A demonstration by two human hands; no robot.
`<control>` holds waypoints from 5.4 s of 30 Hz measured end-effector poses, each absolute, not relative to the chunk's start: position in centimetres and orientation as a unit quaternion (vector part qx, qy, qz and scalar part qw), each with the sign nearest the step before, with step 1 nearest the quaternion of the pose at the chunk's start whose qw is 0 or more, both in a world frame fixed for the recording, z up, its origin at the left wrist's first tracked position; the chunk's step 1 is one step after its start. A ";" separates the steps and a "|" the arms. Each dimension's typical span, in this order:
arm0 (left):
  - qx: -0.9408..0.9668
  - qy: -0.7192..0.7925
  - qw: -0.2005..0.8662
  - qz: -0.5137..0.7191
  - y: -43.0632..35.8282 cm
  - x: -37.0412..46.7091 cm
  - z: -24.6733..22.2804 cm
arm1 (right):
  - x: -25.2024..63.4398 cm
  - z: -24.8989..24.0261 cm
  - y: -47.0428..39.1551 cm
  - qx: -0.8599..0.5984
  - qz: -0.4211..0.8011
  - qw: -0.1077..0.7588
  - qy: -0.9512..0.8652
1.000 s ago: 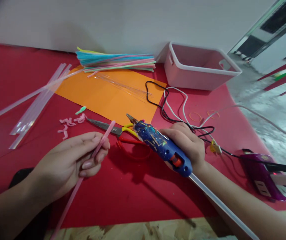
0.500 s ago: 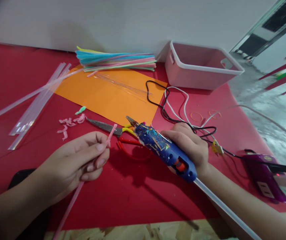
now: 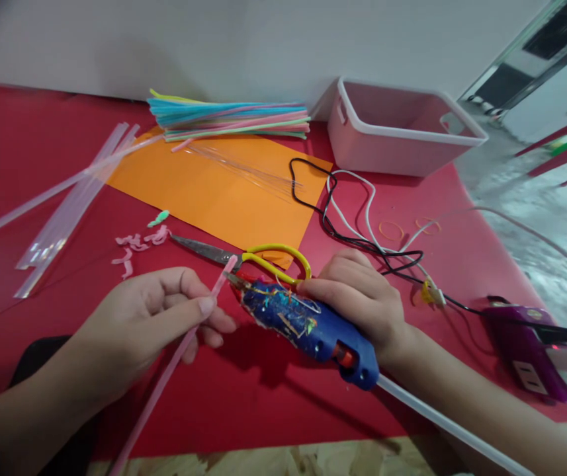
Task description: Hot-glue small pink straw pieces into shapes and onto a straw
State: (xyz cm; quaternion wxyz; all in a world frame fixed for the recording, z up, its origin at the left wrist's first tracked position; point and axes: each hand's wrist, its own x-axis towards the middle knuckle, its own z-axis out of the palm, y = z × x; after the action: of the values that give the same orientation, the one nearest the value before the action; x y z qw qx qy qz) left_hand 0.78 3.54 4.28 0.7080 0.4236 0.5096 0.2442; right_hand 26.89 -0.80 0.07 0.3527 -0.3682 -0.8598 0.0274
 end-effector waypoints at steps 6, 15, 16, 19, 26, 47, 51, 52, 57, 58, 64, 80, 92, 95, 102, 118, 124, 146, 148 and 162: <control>0.470 0.533 0.652 0.265 3.0 0.7 4.5 | 26.8 0.1 -0.8 -0.355 0.014 0.319 -0.879; 0.524 0.552 0.590 0.272 2.5 0.8 4.6 | 26.9 0.6 -1.1 -0.357 0.017 0.292 -0.887; 0.534 0.555 0.577 0.272 2.4 0.8 4.6 | 26.8 0.6 -1.2 -0.355 0.023 0.294 -0.887; 0.563 0.562 0.536 0.281 2.3 0.8 4.4 | 26.6 0.5 -1.6 -0.378 0.016 0.307 -0.873; 0.675 0.515 0.454 0.269 2.7 0.1 3.1 | 26.3 -0.3 -2.3 -0.424 -0.010 0.312 -0.850; 0.630 0.537 0.496 0.261 2.7 0.1 3.1 | 26.3 0.1 -1.9 -0.412 -0.003 0.301 -0.860; 0.631 0.524 0.508 0.262 3.0 0.0 2.9 | 26.4 0.0 -1.9 -0.414 0.011 0.292 -0.862; 0.631 0.525 0.506 0.264 3.0 0.0 2.9 | 26.4 -0.1 -2.0 -0.412 0.010 0.296 -0.862; 0.634 0.537 0.490 0.264 2.7 0.1 3.0 | 26.4 -0.2 -1.9 -0.408 0.002 0.307 -0.860; 0.632 0.543 0.486 0.264 2.7 0.1 3.0 | 26.4 -0.1 -1.9 -0.408 -0.002 0.309 -0.859; 0.631 0.535 0.500 0.257 2.7 0.1 3.2 | 26.2 1.0 -1.7 -0.414 -0.017 0.272 -0.869; 0.513 0.534 0.610 0.283 2.9 0.8 4.6 | 26.3 0.5 -1.8 -0.436 -0.042 0.341 -0.832; 0.468 0.509 0.656 0.302 2.5 1.2 4.4 | 26.3 0.8 -1.4 -0.403 -0.010 0.313 -0.860; 0.467 0.509 0.653 0.311 2.5 1.2 4.5 | 26.4 0.5 -1.5 -0.423 -0.015 0.338 -0.840; 0.478 0.515 0.649 0.292 2.6 1.2 4.6 | 26.1 0.8 -1.4 -0.377 -0.001 0.314 -0.871; 0.451 0.485 0.699 0.270 3.0 0.8 4.4 | 26.0 0.2 -1.3 -0.377 0.013 0.358 -0.854; 0.451 0.424 0.751 0.229 4.0 0.1 3.6 | 26.7 0.0 -1.5 -0.422 0.021 0.380 -0.823; 0.507 0.505 0.648 0.260 2.7 0.6 4.1 | 26.1 0.5 -1.6 -0.381 0.016 0.318 -0.868; 0.536 0.520 0.613 0.259 2.5 0.7 4.5 | 26.2 0.6 -1.6 -0.397 0.013 0.308 -0.864; 0.550 0.497 0.621 0.254 2.9 0.4 4.0 | 26.3 0.4 -1.6 -0.421 -0.006 0.315 -0.851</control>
State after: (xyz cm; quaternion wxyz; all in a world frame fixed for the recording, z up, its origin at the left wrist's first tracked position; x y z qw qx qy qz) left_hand 0.43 2.90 4.01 0.6213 0.5501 0.4967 0.2544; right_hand 26.31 -1.56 0.45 0.3148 -0.4207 -0.8508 -0.0055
